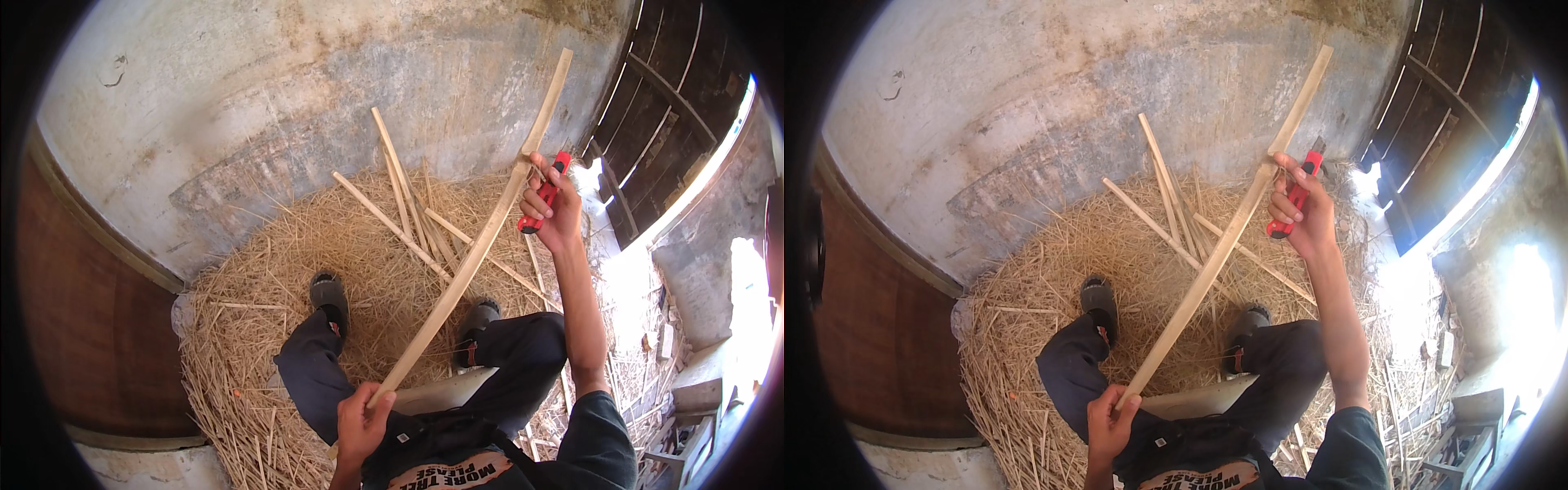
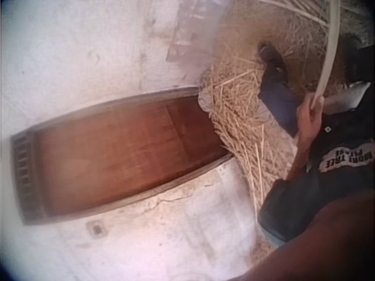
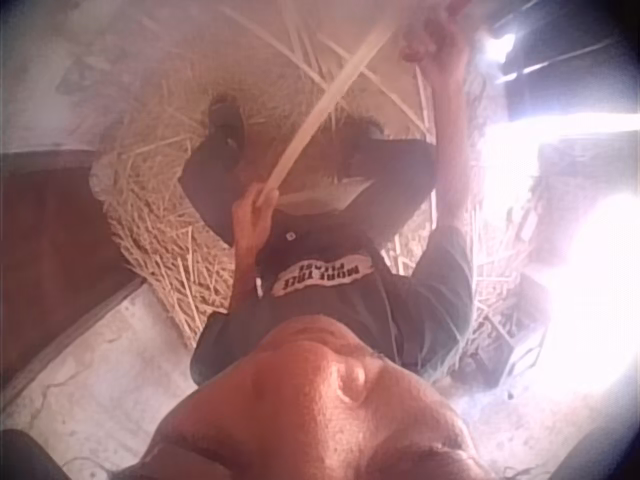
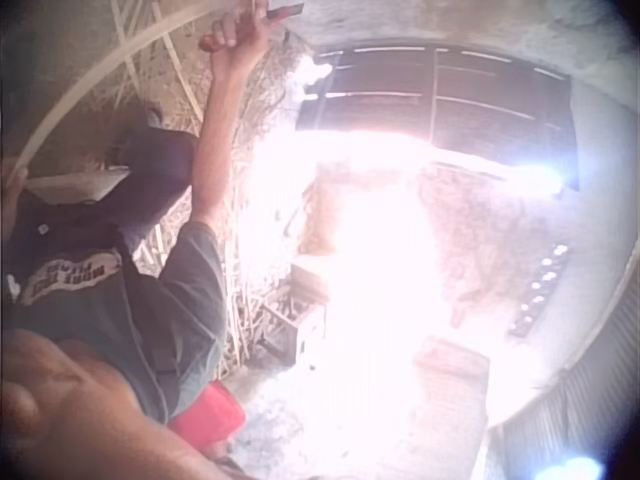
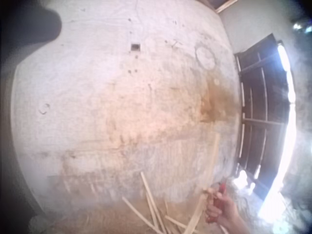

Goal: The person sits on a straw-covered floor and uses a red utility knife to shave thin strips from a long bamboo pole. They hold the pole with their left hand and scrape the blade along its length with their right hand, producing wood shavings that fall onto the straw.

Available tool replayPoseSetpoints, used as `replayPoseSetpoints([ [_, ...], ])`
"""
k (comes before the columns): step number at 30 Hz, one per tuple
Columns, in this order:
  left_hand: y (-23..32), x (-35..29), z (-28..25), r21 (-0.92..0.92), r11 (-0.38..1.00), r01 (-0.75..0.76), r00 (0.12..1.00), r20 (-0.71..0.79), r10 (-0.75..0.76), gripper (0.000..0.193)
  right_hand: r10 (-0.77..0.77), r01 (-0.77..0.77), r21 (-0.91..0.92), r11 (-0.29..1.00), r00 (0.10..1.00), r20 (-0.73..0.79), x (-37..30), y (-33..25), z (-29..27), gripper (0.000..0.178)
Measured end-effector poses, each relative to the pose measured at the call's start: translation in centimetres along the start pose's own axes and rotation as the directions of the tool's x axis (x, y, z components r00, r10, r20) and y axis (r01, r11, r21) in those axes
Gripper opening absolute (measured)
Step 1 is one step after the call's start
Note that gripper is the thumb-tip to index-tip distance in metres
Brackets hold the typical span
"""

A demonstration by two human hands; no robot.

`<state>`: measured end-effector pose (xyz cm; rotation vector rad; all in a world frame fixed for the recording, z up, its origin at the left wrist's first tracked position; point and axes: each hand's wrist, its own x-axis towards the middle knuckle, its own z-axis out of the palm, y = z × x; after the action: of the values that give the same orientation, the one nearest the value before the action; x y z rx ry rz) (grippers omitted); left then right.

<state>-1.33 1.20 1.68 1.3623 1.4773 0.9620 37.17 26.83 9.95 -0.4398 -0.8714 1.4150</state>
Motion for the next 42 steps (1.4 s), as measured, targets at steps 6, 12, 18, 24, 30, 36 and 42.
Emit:
replayPoseSetpoints([
  [6,-1.4,-0.3,0.0,0.003,0.999,0.036,0.996,-0.085,-0.035,0.021,-0.068,0.078,0.203,0.976,0.996,-0.056,0.4,-1.3,-0.4,0.018],
  [12,-3.9,0.2,-1.4,-0.034,0.999,0.038,0.974,-0.222,-0.045,0.022,-0.201,0.193,-0.055,0.98,0.954,-0.223,0.4,-4.6,-2.9,0.03],
  [18,-4.3,0.6,-1.2,-0.236,0.963,0.129,0.978,-0.133,-0.163,0.023,-0.427,0.113,-0.632,0.766,0.825,-0.37,-0.6,-2.3,-1.0,0.033],
  [24,-0.5,2.3,1.1,-0.471,0.844,0.256,0.967,0.115,-0.229,0.021,0.055,0.042,-0.889,0.457,0.996,0.075,-5.0,2.8,6.2,0.034],
  [30,0.7,3.5,3.3,-0.449,0.886,0.114,0.989,0.139,-0.057,0.019,0.283,-0.077,-0.762,0.643,0.949,0.143,-7.4,6.8,9.9,0.043],
  [36,2.4,4.8,3.9,-0.402,0.914,0.056,0.986,0.166,0.013,0.021,0.248,-0.088,-0.658,0.748,0.957,0.154,-7.2,7.2,8.3,0.039],
  [42,5.5,6.9,3.8,-0.24,0.968,-0.072,0.995,0.051,0.087,0.024,0.231,-0.069,-0.679,0.731,0.961,0.152,-7.7,7.6,7.8,0.038],
])
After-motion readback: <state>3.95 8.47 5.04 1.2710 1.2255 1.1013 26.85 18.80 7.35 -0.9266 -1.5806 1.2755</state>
